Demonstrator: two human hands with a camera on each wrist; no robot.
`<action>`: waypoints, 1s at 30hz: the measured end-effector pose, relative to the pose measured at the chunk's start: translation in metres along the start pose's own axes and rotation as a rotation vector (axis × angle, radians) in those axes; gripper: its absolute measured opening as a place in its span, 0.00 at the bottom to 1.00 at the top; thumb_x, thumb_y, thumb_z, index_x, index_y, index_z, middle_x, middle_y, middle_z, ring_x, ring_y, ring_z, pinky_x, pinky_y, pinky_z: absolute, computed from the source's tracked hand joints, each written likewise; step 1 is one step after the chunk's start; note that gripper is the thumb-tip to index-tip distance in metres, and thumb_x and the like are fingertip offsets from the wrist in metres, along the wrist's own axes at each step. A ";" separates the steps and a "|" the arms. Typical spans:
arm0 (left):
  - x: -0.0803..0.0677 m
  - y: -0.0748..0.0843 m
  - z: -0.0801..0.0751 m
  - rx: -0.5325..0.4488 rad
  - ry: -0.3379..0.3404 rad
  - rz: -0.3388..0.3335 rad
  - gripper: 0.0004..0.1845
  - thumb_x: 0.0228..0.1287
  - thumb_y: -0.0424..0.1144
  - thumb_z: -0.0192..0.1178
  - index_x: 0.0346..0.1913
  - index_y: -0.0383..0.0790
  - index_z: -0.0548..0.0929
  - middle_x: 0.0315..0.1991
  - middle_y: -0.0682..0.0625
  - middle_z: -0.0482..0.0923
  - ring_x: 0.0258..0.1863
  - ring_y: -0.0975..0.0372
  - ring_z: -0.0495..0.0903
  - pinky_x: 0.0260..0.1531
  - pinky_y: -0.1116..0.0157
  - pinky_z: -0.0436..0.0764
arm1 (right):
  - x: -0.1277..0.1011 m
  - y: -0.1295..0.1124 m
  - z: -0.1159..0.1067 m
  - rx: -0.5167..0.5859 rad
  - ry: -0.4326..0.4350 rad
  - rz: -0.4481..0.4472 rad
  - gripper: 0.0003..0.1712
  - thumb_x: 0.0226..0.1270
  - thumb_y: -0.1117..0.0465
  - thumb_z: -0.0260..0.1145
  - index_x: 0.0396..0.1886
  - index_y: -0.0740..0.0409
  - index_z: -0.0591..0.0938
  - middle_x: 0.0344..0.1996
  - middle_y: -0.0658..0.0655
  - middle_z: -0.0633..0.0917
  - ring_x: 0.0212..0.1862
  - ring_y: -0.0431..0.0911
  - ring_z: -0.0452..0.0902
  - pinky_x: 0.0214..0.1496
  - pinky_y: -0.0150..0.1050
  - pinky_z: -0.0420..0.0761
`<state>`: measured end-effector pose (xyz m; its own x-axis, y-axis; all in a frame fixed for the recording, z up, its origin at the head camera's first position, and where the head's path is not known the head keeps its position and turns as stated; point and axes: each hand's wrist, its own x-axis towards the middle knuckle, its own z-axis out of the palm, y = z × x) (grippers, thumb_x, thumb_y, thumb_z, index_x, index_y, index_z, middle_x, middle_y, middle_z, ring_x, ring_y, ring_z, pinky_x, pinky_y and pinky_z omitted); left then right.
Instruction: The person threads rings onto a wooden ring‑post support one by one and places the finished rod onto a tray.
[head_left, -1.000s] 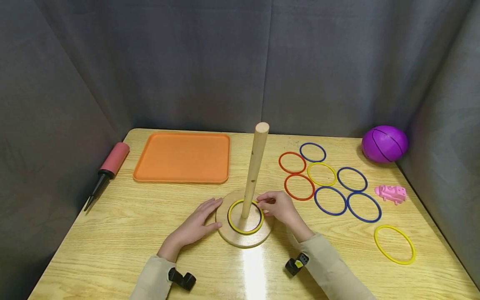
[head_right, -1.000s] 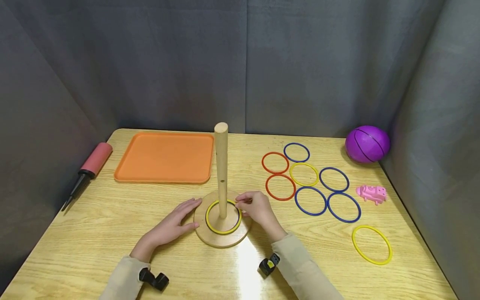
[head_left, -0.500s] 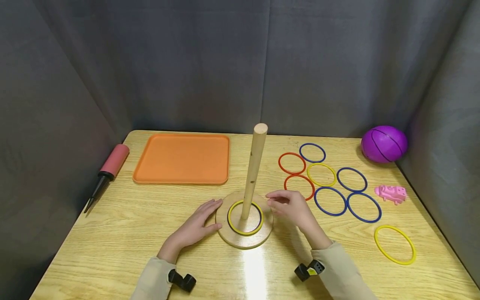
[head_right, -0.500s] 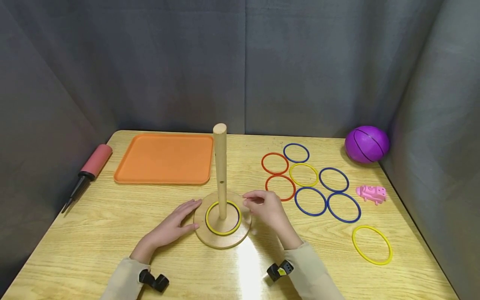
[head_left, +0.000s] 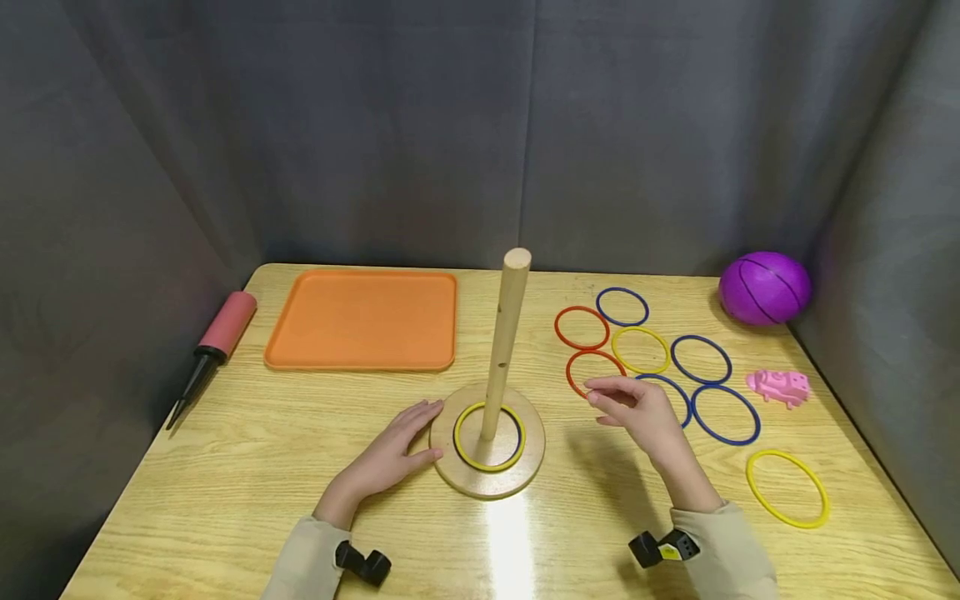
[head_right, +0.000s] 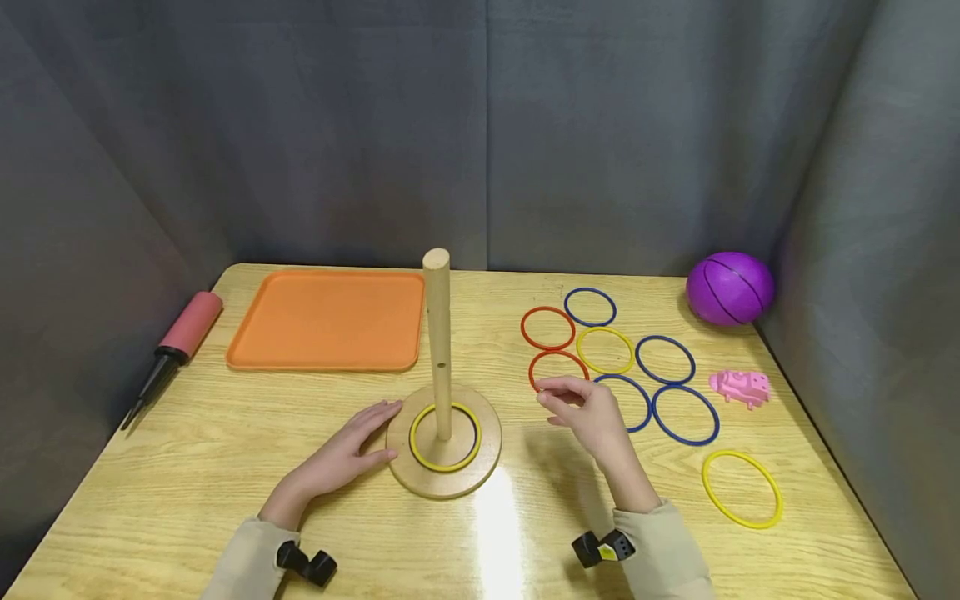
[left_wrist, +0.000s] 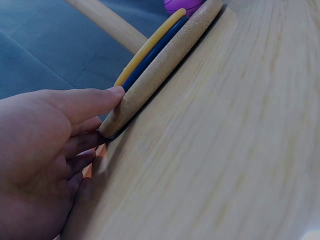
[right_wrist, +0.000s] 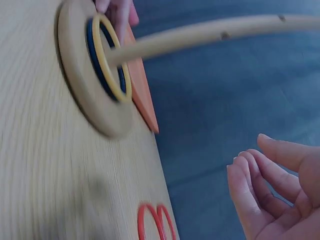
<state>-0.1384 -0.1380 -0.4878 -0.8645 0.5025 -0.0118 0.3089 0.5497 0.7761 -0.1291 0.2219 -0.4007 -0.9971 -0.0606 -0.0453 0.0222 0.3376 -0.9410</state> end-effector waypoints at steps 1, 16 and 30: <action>0.000 0.000 0.000 0.000 0.000 0.000 0.38 0.67 0.50 0.59 0.76 0.43 0.58 0.77 0.43 0.52 0.78 0.47 0.47 0.72 0.39 0.53 | -0.001 0.002 -0.005 0.010 0.012 0.001 0.23 0.67 0.61 0.66 0.55 0.74 0.78 0.41 0.47 0.87 0.39 0.30 0.82 0.41 0.32 0.86; -0.002 0.002 0.000 0.002 0.005 -0.009 0.38 0.67 0.49 0.60 0.75 0.43 0.58 0.77 0.43 0.53 0.77 0.47 0.47 0.71 0.39 0.53 | -0.023 0.052 -0.097 -0.018 0.203 -0.013 0.12 0.67 0.58 0.66 0.49 0.55 0.85 0.35 0.30 0.84 0.38 0.25 0.81 0.39 0.26 0.84; 0.001 -0.001 0.001 0.004 0.006 -0.008 0.38 0.67 0.50 0.59 0.75 0.44 0.58 0.77 0.43 0.53 0.77 0.47 0.48 0.72 0.39 0.53 | -0.041 0.089 -0.173 -0.269 0.262 0.076 0.18 0.69 0.56 0.64 0.54 0.59 0.82 0.31 0.20 0.78 0.33 0.17 0.76 0.33 0.24 0.83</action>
<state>-0.1386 -0.1374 -0.4892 -0.8693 0.4940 -0.0142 0.3036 0.5566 0.7733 -0.0986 0.4164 -0.4245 -0.9789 0.2041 0.0087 0.1113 0.5688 -0.8149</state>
